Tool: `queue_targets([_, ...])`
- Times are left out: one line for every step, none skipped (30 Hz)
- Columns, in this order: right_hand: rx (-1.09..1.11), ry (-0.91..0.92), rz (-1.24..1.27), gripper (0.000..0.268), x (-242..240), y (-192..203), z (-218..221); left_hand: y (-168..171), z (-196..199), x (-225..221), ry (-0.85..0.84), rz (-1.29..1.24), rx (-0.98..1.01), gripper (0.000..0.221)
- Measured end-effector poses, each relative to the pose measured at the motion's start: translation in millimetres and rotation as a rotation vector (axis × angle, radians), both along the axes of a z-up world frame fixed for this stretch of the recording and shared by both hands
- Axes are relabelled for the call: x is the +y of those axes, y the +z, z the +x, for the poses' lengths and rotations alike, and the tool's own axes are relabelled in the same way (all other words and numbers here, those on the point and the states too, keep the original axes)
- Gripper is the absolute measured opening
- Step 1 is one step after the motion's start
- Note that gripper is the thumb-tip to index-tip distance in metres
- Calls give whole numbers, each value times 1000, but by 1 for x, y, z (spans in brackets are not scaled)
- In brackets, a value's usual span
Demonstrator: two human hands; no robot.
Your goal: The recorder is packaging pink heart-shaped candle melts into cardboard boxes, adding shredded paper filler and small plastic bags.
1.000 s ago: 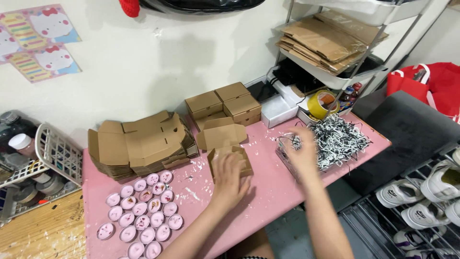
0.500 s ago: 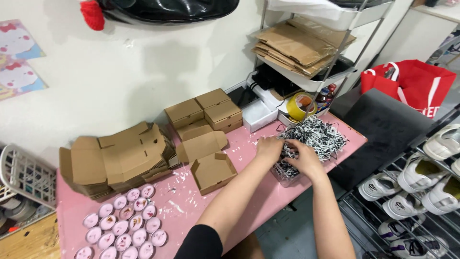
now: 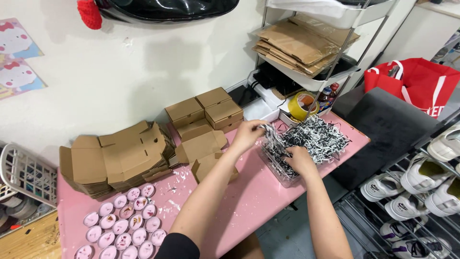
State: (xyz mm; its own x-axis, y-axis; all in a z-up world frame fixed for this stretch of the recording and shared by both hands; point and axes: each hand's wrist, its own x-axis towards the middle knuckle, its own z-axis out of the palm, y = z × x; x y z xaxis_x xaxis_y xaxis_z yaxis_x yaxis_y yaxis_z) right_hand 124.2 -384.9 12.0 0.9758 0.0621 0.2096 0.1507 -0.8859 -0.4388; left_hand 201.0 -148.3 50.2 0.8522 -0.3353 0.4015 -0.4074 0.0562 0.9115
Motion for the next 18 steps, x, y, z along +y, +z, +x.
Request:
queue_targets([1, 1, 0, 26, -1, -3, 2, -2, 5, 4, 1, 0, 1, 26])
queue_targets([-12, 22, 4, 28, -2, -7, 4, -3, 10, 8, 48, -66, 75, 26])
queue_targets([-26, 42, 7, 31, -4, -10, 6, -5, 15, 12, 94, -132, 150, 27])
queue_targets([-26, 42, 6, 31, -1, -3, 2, -4, 15, 16, 94, -132, 150, 27])
queue_targets([39, 12, -49, 30, 1, 4, 0, -3, 16, 21, 69, -215, 207, 27])
queue_targets([104, -19, -104, 30, 4, 12, -3, -1, 17, 26, 44, -298, 263, 26])
queue_targets([102, -18, -103, 30, 6, 19, -8, -2, 16, 30, 45, -298, 261, 26])
queue_targets([81, -1, -41, 37, 7, 27, -14, -4, 15, 33, 57, -224, 217, 26])
queue_targets([60, 17, 20, 45, 9, 35, -18, -5, 14, 37, 72, -151, 172, 27])
queue_targets([57, 21, 20, 45, 17, 49, -26, -2, 10, 37, 74, -151, 169, 27])
queue_targets([-63, 39, 24, 51, 26, 64, -34, 0, 5, 37, 72, -124, 175, 29])
queue_targets([-184, 57, 29, 57, 34, 78, -42, 3, 1, 37, 69, -97, 181, 30])
queue_targets([-182, 59, 29, 57, 48, 88, -39, -5, 3, 34, 71, -98, 183, 30])
queue_targets([-348, 159, 40, 71, 62, 98, -36, -13, 6, 30, 43, -80, 186, 27])
queue_targets([-513, 256, 51, 87, 75, 107, -35, -22, 8, 26, 11, -62, 191, 25])
queue_targets([-510, 254, 51, 87, 73, 85, -17, -11, -5, 24, 9, -61, 194, 25])
queue_targets([-416, 344, 205, 96, 72, 63, 2, 0, -17, 23, -63, -50, 228, 26])
queue_targets([-320, 433, 357, 106, 71, 42, 20, 11, -29, 22, -135, -40, 263, 28])
